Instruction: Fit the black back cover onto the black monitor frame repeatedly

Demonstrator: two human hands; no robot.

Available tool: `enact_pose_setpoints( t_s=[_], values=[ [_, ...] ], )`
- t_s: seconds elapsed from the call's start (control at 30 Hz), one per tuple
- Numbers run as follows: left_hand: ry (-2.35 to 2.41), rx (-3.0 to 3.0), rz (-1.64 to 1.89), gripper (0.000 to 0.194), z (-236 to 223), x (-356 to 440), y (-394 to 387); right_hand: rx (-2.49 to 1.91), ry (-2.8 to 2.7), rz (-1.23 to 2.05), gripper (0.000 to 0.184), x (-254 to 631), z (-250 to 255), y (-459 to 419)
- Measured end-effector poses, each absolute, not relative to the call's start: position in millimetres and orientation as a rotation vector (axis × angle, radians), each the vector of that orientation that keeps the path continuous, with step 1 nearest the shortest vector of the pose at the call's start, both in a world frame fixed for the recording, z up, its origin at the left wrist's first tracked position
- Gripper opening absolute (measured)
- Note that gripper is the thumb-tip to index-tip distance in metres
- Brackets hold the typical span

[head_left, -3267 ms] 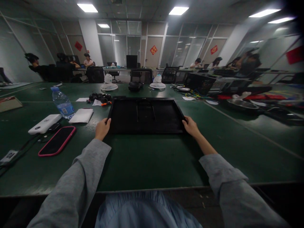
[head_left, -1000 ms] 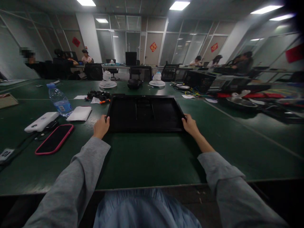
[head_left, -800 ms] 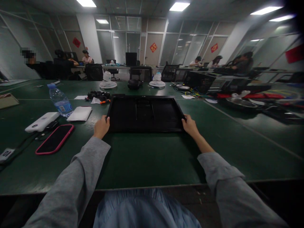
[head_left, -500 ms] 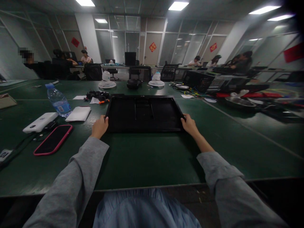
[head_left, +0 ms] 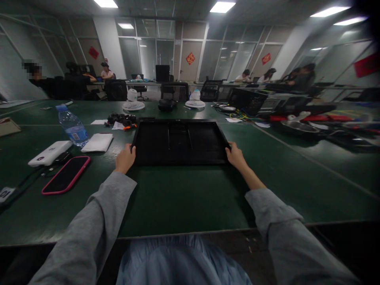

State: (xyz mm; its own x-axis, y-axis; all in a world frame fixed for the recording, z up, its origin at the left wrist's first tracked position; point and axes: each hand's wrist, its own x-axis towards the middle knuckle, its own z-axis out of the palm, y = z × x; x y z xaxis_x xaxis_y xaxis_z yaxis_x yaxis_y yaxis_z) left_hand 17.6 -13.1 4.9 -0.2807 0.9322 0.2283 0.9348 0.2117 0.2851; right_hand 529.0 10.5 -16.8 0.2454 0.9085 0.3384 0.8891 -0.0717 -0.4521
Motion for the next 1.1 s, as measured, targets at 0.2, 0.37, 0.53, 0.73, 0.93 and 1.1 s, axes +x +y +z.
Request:
enact_pose_setpoints(
  t_s=[0.2,0.37,0.53,0.73,0.93,1.1],
  values=[
    [-2.455,-1.855,-0.572,0.05,5,21,-14,-1.93,-1.583,0.026,0.049,527,-18,11],
    [-2.478,-1.865,-0.565,0.05,6,21,-15,-1.91,-1.603,0.122,0.052,528,-19,14],
    [-2.497,-1.886,-0.589,0.049,7,20,-14,-1.85,-1.63,-0.132,0.057,526,-16,7],
    [-2.496,-1.898,-0.591,0.049,6,19,-12,-1.85,-1.617,-0.43,0.062,486,-2,-15],
    [-2.502,-1.904,-0.587,0.051,8,21,-15,-1.557,-1.873,-0.416,0.06,404,-6,-19],
    [-2.491,-1.911,-0.596,0.051,8,21,-15,-1.438,-1.938,-0.395,0.062,355,-13,-14]
  ],
)
